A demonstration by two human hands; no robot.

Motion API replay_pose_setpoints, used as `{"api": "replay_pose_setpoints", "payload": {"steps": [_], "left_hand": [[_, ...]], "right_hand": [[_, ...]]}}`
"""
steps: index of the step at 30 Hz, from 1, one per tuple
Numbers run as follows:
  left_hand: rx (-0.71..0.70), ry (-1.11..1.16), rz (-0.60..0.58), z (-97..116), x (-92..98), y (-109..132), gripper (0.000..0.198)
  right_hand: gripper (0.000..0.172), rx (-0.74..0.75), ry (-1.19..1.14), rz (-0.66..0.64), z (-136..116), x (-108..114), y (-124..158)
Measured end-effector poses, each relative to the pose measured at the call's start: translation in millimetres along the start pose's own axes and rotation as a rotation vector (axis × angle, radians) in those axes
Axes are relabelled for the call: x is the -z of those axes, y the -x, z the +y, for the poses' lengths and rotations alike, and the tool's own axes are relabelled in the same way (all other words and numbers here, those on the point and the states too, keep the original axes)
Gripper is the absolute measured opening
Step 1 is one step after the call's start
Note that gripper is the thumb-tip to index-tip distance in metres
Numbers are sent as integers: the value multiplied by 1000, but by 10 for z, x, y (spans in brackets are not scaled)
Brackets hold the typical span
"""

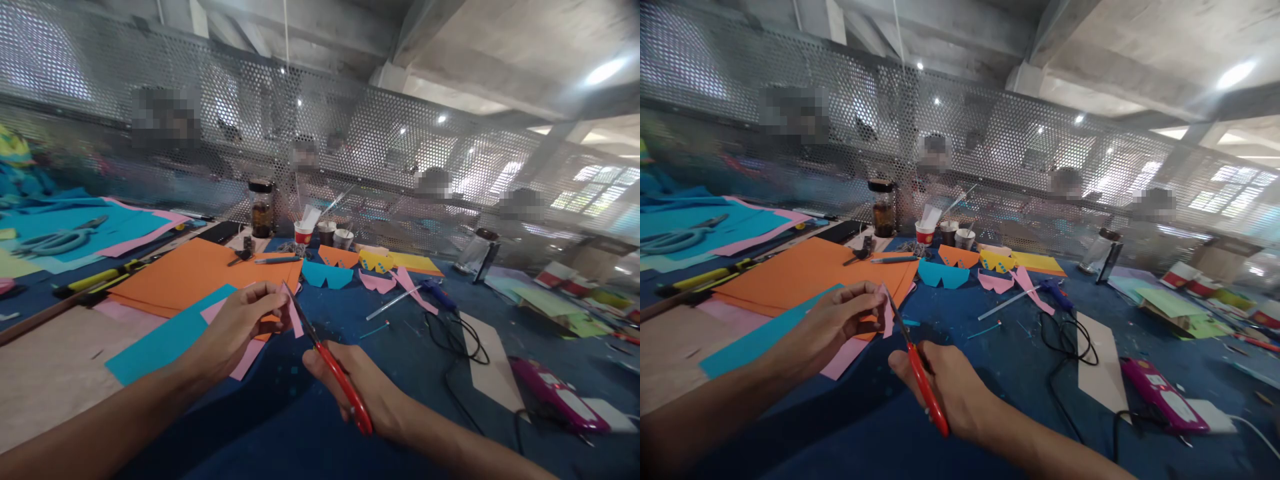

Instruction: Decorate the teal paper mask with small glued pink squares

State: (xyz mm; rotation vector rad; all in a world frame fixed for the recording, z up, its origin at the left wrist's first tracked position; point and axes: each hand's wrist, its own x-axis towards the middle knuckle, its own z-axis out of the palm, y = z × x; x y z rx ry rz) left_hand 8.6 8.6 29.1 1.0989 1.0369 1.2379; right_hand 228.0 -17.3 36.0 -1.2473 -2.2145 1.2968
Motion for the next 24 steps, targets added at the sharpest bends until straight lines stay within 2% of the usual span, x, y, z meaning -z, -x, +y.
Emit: {"api": "replay_pose_setpoints", "payload": {"steps": [12, 24], "left_hand": [[7, 5, 0, 34, -24, 37, 23], [16, 9, -11, 23, -5, 18, 23]], "right_hand": [[56, 23, -41, 35, 13, -22, 0], [53, 9, -67, 11, 7, -6, 10]]}}
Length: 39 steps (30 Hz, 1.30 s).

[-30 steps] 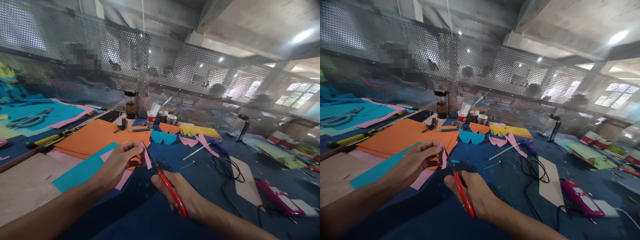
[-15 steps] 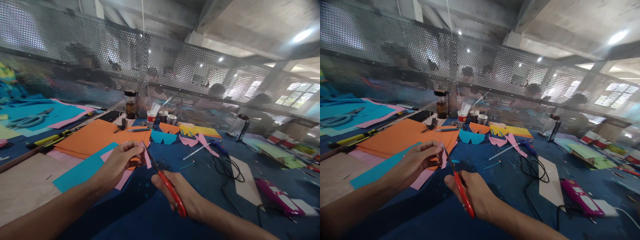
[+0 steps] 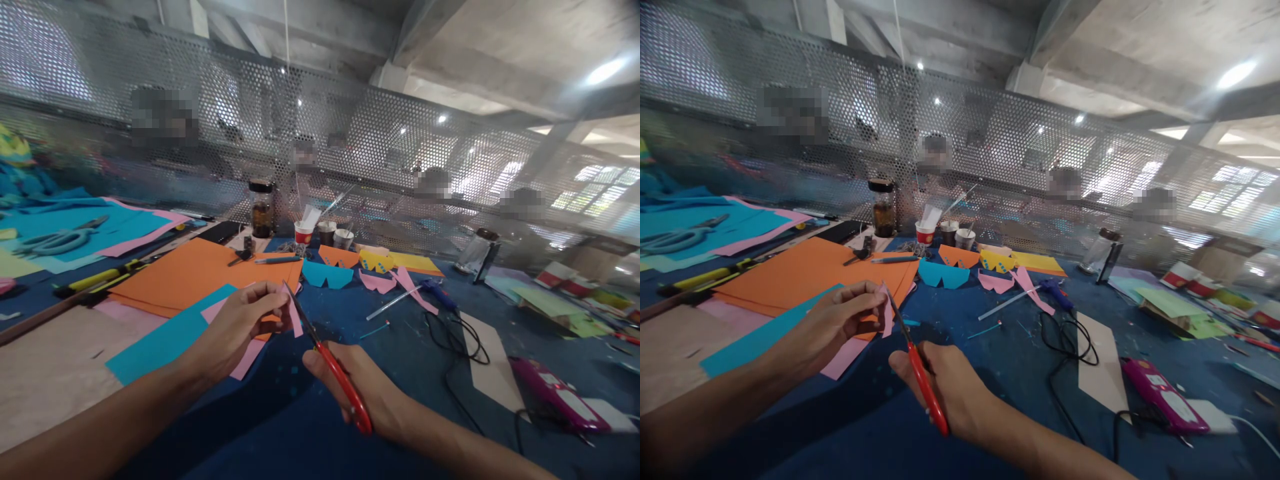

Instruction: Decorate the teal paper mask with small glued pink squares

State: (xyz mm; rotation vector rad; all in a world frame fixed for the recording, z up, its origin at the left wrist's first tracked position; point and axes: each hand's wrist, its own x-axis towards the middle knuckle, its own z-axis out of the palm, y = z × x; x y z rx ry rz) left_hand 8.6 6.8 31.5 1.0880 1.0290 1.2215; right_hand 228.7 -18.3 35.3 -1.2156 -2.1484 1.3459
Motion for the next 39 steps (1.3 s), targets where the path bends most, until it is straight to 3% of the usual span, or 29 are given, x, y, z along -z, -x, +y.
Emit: {"api": "replay_pose_setpoints", "payload": {"steps": [6, 13, 18, 22, 30, 39], "left_hand": [[-4, 10, 1, -13, 7, -15, 20], [27, 41, 21, 16, -35, 4, 12], [46, 21, -6, -11, -78, 19, 11], [58, 14, -53, -58, -109, 38, 11], [54, 16, -58, -97, -104, 35, 11], [23, 3, -15, -103, -66, 6, 15]], "right_hand": [[54, -35, -51, -13, 10, -21, 6], [55, -28, -274, 78, 155, -66, -94], [41, 97, -411, 131, 148, -20, -149], [37, 104, -488, 166, 100, -17, -154], [38, 148, -509, 206, 172, -43, -199], [30, 194, -503, 370, 183, -2, -233]]}}
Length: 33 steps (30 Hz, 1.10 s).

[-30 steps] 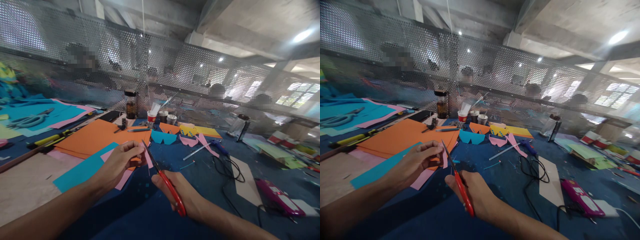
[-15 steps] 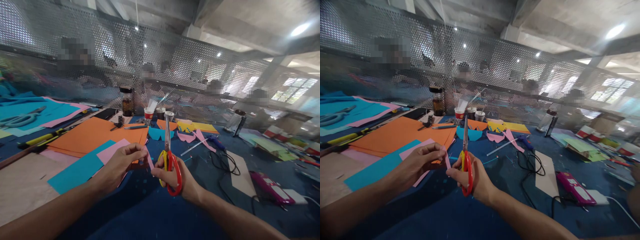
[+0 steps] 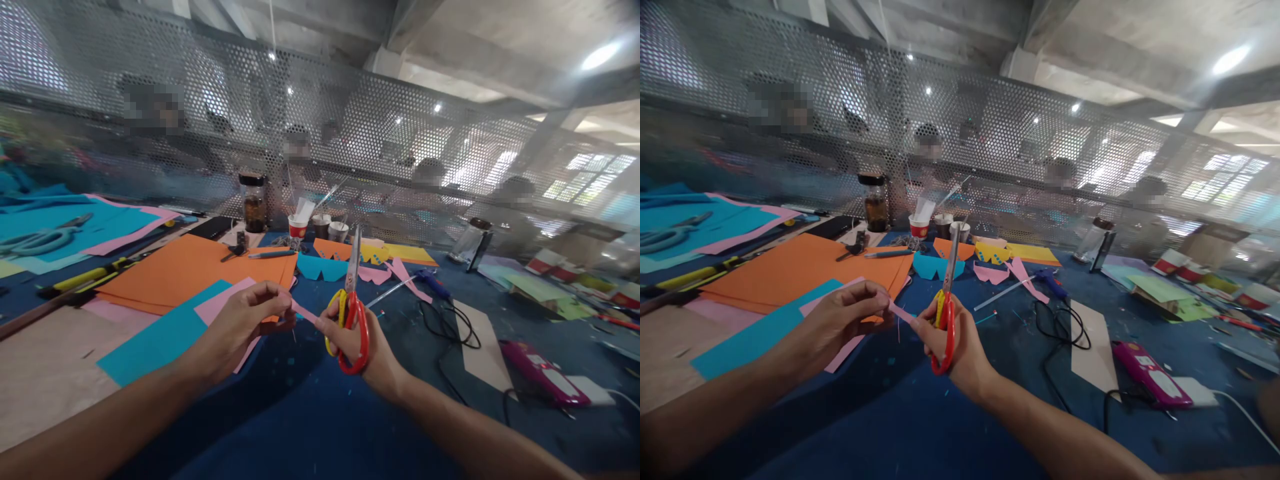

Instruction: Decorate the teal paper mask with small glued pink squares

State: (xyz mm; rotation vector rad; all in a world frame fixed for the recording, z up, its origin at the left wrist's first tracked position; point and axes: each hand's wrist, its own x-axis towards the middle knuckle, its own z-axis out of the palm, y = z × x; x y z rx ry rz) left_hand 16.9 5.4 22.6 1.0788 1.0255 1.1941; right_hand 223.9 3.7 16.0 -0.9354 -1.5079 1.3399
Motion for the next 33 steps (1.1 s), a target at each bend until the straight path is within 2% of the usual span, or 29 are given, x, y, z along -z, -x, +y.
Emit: {"api": "replay_pose_setpoints", "payload": {"steps": [5, 15, 21, 28, 33], "left_hand": [[3, 29, -20, 2, 28, 5, 17], [13, 15, 11, 20, 6, -19, 23], [32, 35, 25, -2, 25, -28, 22], [79, 113, 53, -14, 31, -37, 19], [76, 150, 31, -3, 17, -35, 17]], "right_hand": [[21, 26, 40, 61, -22, 27, -28], [27, 48, -47, 168, -72, 46, -69], [24, 110, -69, 171, -26, 96, -99], [19, 119, -72, 168, 14, 111, -111], [20, 108, -57, 204, 28, 101, -116]]}}
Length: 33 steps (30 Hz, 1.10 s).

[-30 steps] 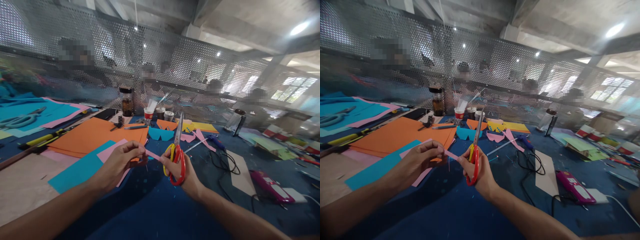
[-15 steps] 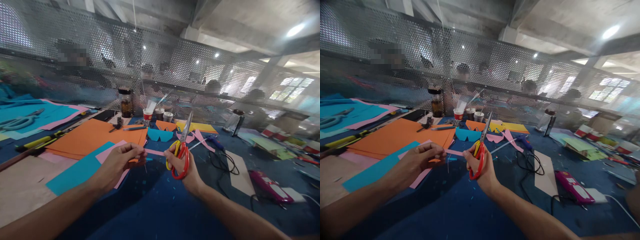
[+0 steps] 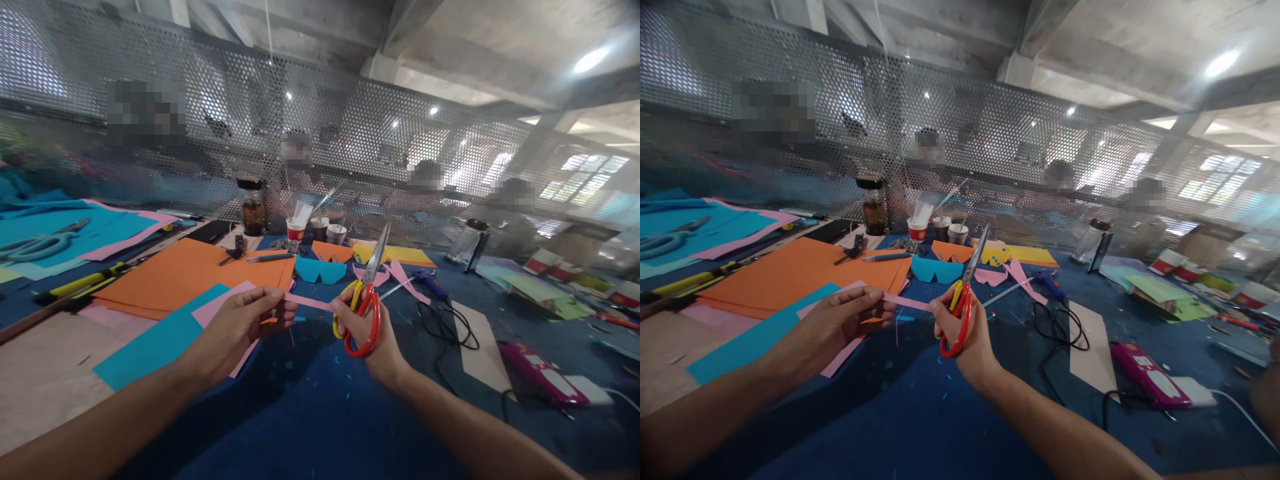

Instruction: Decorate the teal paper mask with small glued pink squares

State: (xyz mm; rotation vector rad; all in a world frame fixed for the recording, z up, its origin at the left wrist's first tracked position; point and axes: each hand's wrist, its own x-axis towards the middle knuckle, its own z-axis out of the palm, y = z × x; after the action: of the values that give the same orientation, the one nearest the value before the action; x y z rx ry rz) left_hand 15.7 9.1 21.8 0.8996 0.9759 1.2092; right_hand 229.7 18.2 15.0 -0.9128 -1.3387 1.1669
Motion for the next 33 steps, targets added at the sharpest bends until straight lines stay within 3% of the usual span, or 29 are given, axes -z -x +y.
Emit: {"api": "replay_pose_setpoints", "payload": {"steps": [16, 26, 33], "left_hand": [[28, 86, -17, 37, -26, 14, 12], [13, 9, -88, -130, -36, -1, 10], [-33, -37, -98, -79, -47, 64, 10]], "right_hand": [[23, 3, 14, 43, 9, -1, -12], [23, -25, 70, 34, 57, -16, 15], [25, -51, 100, -10, 5, -73, 79]]}}
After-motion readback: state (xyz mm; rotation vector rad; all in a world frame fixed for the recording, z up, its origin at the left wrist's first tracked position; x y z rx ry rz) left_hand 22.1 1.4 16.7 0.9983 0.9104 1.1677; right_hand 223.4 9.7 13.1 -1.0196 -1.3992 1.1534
